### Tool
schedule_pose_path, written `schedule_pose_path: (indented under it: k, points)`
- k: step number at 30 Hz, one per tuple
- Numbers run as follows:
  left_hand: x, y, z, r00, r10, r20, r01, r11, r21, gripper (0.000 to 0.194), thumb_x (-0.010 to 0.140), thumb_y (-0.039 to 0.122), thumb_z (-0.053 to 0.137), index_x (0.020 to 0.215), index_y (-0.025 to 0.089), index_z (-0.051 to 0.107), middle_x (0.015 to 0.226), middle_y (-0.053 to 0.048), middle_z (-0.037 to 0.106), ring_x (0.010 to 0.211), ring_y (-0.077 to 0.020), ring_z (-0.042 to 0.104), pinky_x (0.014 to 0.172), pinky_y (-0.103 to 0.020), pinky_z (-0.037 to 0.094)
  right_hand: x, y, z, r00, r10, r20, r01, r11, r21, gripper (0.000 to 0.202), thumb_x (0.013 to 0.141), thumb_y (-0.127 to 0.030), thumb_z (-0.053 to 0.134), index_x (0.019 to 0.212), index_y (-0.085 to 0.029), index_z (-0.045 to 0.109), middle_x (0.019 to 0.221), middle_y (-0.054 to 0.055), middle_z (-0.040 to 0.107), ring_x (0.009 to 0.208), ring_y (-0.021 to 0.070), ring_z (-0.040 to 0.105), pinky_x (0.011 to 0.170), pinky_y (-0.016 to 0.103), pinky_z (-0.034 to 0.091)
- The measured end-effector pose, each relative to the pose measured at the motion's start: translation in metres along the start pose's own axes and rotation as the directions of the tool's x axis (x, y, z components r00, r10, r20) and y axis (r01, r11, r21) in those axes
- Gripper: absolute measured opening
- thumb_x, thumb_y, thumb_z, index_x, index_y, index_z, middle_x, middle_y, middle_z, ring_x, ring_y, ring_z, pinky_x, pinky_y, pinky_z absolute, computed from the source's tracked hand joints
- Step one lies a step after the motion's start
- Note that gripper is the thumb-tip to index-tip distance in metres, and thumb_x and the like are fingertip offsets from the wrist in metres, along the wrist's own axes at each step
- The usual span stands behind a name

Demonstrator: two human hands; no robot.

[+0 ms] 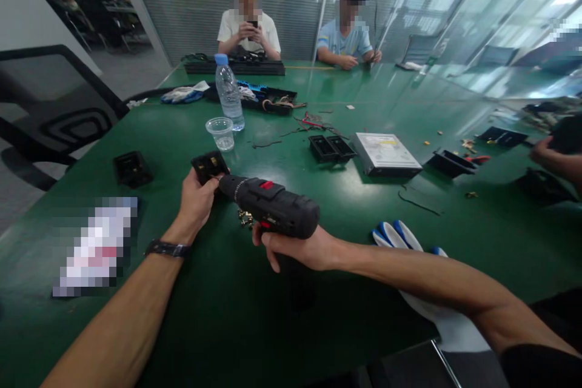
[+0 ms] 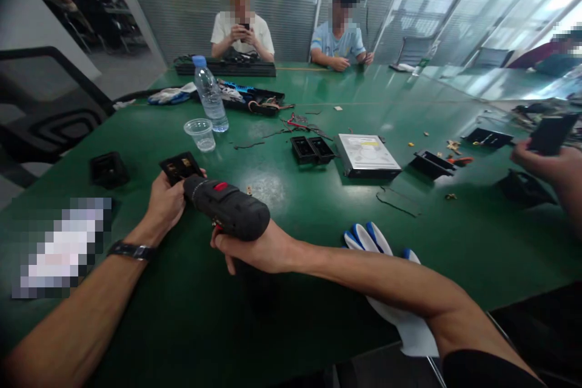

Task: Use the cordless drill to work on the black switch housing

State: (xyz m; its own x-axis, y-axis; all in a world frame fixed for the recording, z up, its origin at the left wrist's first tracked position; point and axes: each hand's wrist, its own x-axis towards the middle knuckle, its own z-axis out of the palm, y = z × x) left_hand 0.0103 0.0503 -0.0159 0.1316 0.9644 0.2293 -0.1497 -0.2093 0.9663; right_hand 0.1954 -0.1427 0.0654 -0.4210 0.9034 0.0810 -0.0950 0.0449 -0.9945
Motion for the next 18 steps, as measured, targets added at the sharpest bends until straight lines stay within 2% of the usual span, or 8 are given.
schedule_pose_path:
  k: [4,11,15,18]
  points:
    - [-0.003,0.0,0.0,1.0,0.012,0.024,-0.012,1.0,-0.001,0.042,0.067,0.03,0.077,0.104,0.015,0.064,0.096,-0.006,0.072,0.085,-0.0187,0.067,0.083,-0.035,0.056,-0.004,-0.008,0.01,0.999,0.041,-0.033,-0.043,0.997,-0.061,0.006,0.092,-0.022,0.057,0.092,-0.017,0.056,0.056,-0.005,0.057,0.05,0.0117,0.055,0.055,0.025,0.045]
    - [-0.005,-0.001,-0.001,0.996,0.04,0.083,-0.049,0.994,0.102,0.039,0.071,0.033,0.074,0.105,0.015,0.064,0.099,-0.008,0.072,0.089,-0.0199,0.067,0.084,-0.035,0.055,-0.013,0.007,0.011,0.992,0.039,-0.12,-0.03,0.997,0.078,0.019,0.095,-0.033,0.056,0.098,-0.015,0.06,0.055,-0.002,0.061,0.046,0.0132,0.054,0.051,0.027,0.04]
    - [-0.007,0.001,0.0,0.991,0.033,0.128,-0.051,0.989,0.142,0.04,0.074,0.035,0.075,0.107,0.016,0.064,0.102,-0.008,0.072,0.091,-0.0203,0.067,0.086,-0.036,0.054,-0.019,0.01,0.012,0.989,0.048,-0.143,-0.039,0.997,0.065,0.021,0.096,-0.036,0.053,0.095,-0.015,0.06,0.054,-0.001,0.061,0.048,0.0137,0.053,0.056,0.029,0.043]
    - [-0.007,0.002,0.001,0.993,0.019,0.119,-0.036,0.988,0.148,0.041,0.074,0.036,0.076,0.107,0.015,0.064,0.101,-0.009,0.072,0.089,-0.0201,0.067,0.085,-0.036,0.055,-0.017,0.004,0.016,0.988,0.042,-0.147,-0.036,0.999,0.037,0.018,0.096,-0.033,0.053,0.093,-0.016,0.059,0.053,-0.002,0.06,0.049,0.0143,0.056,0.057,0.03,0.045]
